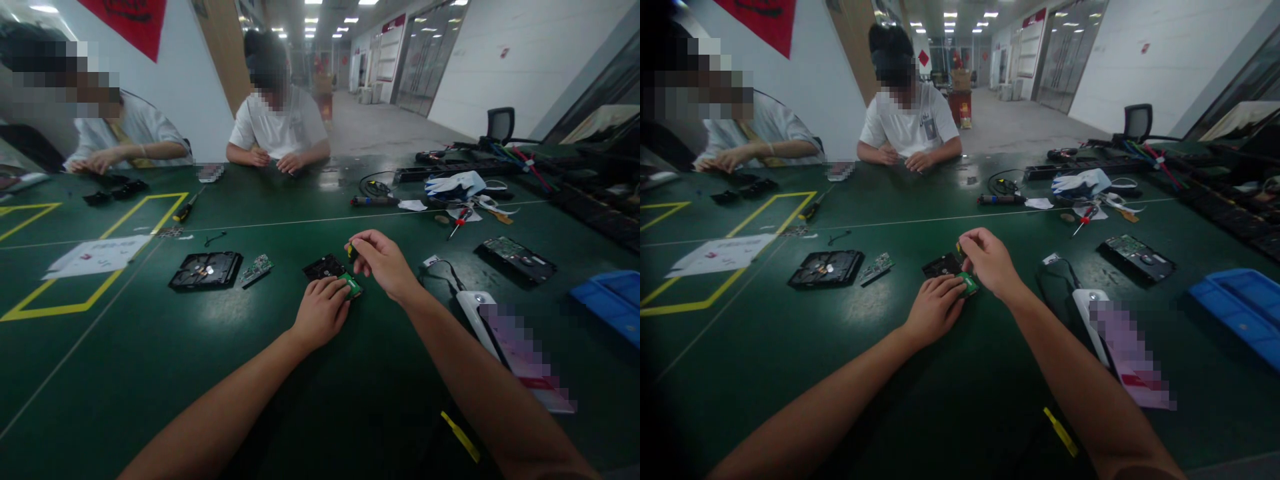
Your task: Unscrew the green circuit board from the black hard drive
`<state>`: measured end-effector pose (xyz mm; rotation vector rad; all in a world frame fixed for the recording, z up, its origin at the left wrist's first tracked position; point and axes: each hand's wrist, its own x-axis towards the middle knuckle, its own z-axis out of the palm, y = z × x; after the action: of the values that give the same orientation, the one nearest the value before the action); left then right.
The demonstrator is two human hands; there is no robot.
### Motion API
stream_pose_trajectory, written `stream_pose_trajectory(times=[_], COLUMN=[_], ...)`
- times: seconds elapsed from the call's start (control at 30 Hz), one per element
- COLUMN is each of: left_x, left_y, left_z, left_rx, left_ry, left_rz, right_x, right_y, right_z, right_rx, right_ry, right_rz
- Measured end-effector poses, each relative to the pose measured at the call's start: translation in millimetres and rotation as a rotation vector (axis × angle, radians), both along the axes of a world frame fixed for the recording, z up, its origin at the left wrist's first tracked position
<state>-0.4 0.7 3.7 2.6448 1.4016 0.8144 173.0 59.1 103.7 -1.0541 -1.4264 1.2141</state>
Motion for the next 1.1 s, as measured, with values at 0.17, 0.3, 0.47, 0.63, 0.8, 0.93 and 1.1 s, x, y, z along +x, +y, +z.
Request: stream_pose_trajectory(times=[0.17, 0.3, 0.47, 0.63, 0.8, 0.93, 1.1], left_x=[-0.3, -0.3, -0.3, -0.2, -0.1, -0.5, -0.5], left_y=[0.6, 1.0, 0.4, -0.8, -0.4, 0.0, -0.5], left_z=[-1.7, -3.3, -1.6, 0.1, -0.6, -1.3, -1.8], left_rx=[0.002, 0.004, 0.005, 0.000, 0.002, 0.002, 0.002], left_ry=[-0.004, 0.004, 0.006, 0.009, 0.009, 0.007, 0.003], left_rz=[-0.003, 0.001, 0.001, 0.000, 0.001, 0.002, 0.002], right_x=[2.6, 5.0, 3.1, 3.2, 3.2, 2.9, 4.1], right_y=[2.3, 3.4, 0.5, 0.8, 4.0, 4.2, 1.4], right_z=[1.5, 2.1, 3.2, 3.0, -3.4, -7.5, -2.4], right_rx=[-0.010, -0.002, -0.027, -0.063, -0.013, 0.063, 0.013], right_ry=[0.038, -0.006, 0.019, 0.062, 0.036, -0.006, 0.039], right_rz=[-0.025, -0.005, 0.009, 0.053, -0.012, -0.012, -0.011])
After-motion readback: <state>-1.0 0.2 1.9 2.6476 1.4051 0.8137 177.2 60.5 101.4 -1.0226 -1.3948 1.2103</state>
